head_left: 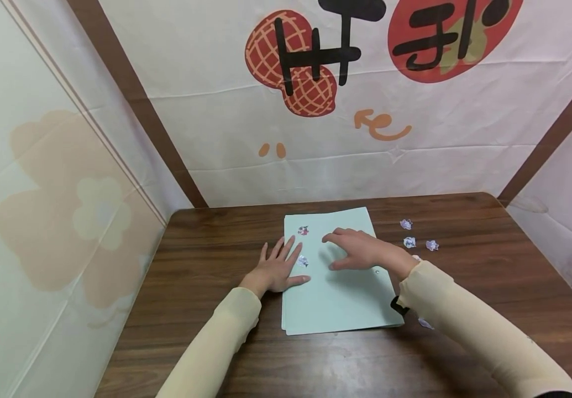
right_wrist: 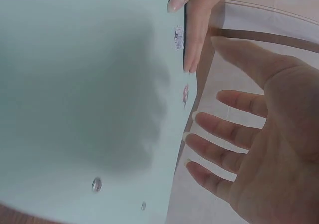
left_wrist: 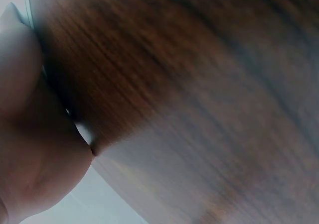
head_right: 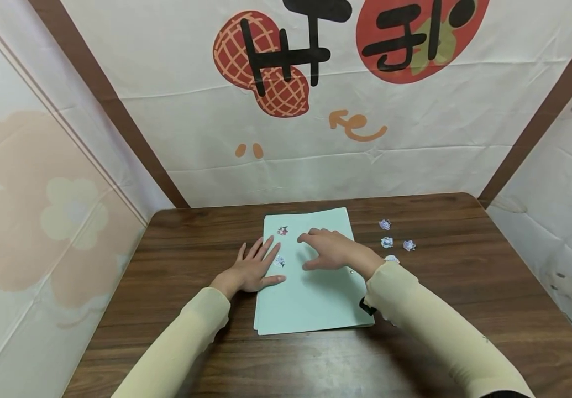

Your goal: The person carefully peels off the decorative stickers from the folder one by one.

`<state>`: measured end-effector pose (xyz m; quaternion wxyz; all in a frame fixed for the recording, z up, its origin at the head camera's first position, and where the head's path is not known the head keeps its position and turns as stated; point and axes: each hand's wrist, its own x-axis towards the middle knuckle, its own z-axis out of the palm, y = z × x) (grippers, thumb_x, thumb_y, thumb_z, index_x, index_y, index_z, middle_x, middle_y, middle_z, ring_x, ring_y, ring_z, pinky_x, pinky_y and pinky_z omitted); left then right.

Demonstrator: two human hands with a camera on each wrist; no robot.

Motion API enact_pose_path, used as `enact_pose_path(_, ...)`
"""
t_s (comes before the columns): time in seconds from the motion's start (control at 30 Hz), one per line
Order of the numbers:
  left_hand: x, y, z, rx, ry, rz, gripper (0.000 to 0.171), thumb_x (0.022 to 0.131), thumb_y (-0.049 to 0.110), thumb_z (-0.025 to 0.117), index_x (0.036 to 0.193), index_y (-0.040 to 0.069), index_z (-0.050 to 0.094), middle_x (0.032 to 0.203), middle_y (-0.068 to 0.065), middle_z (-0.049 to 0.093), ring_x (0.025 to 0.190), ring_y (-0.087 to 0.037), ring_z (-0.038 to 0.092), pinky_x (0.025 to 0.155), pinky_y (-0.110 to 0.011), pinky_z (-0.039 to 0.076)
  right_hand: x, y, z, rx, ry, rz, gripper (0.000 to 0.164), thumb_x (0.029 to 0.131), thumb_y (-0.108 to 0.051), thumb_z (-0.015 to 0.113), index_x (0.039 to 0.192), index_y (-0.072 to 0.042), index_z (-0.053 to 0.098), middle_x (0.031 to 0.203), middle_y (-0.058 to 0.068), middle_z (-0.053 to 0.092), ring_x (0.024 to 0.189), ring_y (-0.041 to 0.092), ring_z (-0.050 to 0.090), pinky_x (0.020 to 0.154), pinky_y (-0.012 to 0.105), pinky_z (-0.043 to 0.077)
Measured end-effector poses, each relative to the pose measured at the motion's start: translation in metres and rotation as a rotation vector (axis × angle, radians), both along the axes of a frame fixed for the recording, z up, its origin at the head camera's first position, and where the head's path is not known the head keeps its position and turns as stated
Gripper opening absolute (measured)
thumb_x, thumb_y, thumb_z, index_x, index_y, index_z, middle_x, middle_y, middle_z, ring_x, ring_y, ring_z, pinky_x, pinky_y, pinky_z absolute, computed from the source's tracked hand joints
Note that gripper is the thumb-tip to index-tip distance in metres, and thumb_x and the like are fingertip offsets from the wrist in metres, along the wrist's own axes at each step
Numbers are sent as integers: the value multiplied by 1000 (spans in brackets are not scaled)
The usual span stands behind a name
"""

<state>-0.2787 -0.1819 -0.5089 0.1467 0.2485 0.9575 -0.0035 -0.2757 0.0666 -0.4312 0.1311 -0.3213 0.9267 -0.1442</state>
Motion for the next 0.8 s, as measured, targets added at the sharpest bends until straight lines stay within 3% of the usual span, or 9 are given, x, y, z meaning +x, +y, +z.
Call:
enact_pose_path(0.27,-2,0,-1,-9,-17,6,91,83,78,28,152,25,0,157,-1,-13,143,-29,-7,108,-61,-1,-16,-23,-9,31,-28,32,63,83,-43,69,137,-17,48,136,7,47,123,26,46,98,54,37)
enact_pose_path(0.67,-12,-4,-18,7,-69,19,95,76,85,23,148,34,-13,153,8,-27,140,-22,-21,107,-59,-11,-38,-48,-30,-88,-138,135,44,87,-16,66,128,-4,56,123,14,56,114,28,52,98,44,39)
enact_pose_path(0.8,-6,-3,-6,-12,-50,3,93,80,81,24,150,29,-8,155,3,-21,142,-26,-16,108,-60,-6,-44,-53,-34,-104,-161,155,40,86,-16,68,125,-6,60,121,11,59,113,25,53,98,43,39)
